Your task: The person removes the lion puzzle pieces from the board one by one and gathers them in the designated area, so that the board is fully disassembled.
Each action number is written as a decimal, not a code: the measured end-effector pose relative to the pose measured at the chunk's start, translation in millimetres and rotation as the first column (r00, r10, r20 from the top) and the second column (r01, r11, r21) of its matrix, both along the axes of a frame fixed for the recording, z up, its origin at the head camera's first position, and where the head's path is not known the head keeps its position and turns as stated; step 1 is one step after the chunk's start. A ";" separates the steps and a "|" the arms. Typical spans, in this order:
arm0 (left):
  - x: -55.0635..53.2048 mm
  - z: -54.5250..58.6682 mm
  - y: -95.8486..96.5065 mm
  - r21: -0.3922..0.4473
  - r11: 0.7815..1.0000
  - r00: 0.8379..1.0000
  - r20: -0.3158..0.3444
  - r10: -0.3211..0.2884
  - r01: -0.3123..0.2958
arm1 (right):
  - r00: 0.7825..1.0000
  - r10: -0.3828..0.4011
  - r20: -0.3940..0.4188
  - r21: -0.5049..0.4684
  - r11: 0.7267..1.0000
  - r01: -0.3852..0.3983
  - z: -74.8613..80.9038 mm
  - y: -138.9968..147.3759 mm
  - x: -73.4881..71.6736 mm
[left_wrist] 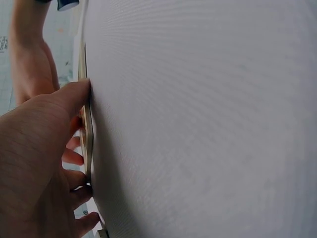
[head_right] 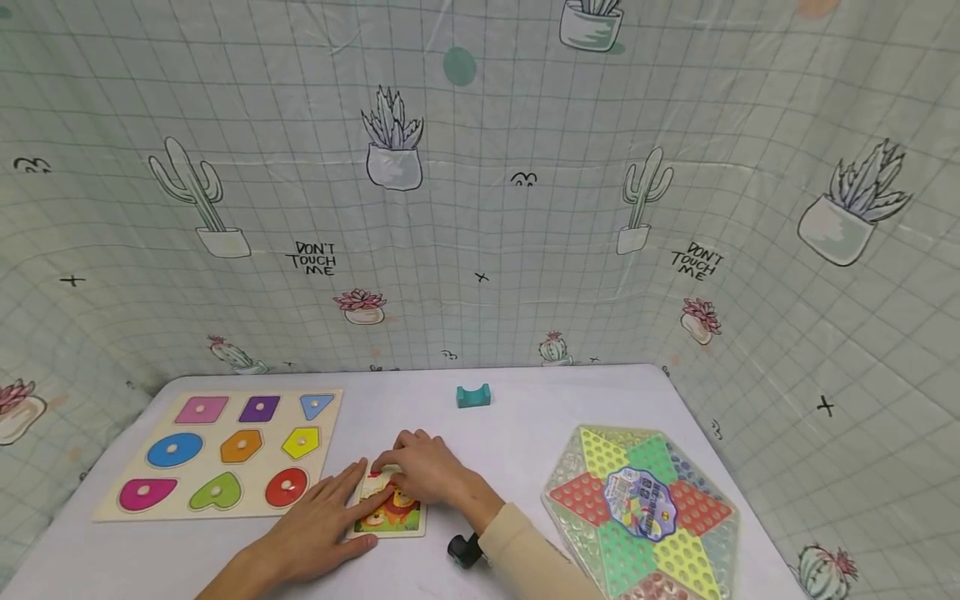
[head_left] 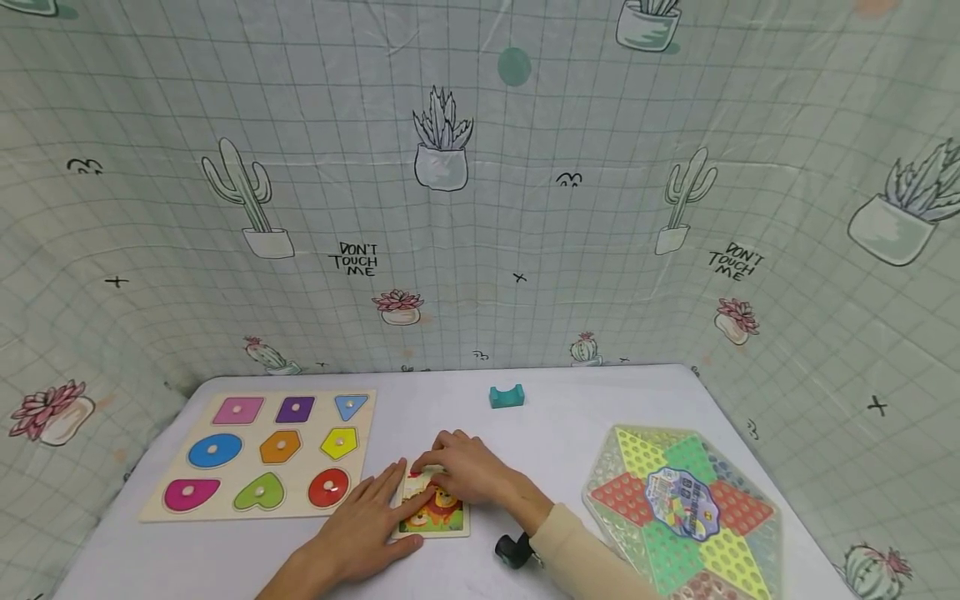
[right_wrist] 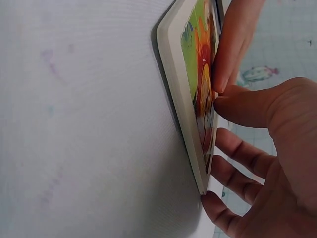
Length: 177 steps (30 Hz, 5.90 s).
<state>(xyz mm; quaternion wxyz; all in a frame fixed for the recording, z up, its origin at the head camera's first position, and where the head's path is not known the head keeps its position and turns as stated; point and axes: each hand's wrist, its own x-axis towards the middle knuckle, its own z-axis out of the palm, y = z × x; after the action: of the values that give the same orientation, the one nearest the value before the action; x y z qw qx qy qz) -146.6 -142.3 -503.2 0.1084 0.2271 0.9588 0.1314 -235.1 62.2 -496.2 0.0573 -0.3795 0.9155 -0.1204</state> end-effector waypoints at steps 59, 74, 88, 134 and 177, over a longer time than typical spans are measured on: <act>-4.0 0.0 -1.9 -0.003 1.000 1.000 0.031 0.004 -0.004 | 0.996 0.073 0.056 0.078 0.994 -0.078 0.9 -15.9 -15.6; -1.6 2.8 -1.8 0.013 1.000 1.000 0.026 -0.004 0.004 | 0.995 0.081 0.057 0.082 0.993 -0.086 1.5 -17.7 -14.8; -2.0 2.7 -2.2 0.001 1.000 0.998 0.061 -0.001 0.001 | 0.997 0.056 0.056 -0.005 0.998 -0.056 -3.3 -22.1 -14.3; -2.6 -2.0 -1.1 -0.010 1.000 1.000 0.021 -0.008 0.008 | 0.954 0.045 0.295 -0.288 0.957 0.044 6.5 -17.9 -12.5; 0.4 1.8 -0.3 0.024 1.000 0.999 0.038 0.006 -0.007 | 0.898 -0.058 0.437 -0.234 0.956 0.175 8.7 69.6 -22.8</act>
<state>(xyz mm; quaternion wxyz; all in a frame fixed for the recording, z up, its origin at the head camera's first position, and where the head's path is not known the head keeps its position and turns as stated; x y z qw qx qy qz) -146.2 -142.6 -501.5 0.1234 0.2229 0.9557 0.1474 -257.9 131.7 -487.5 0.1963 -0.2923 0.8774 -0.3259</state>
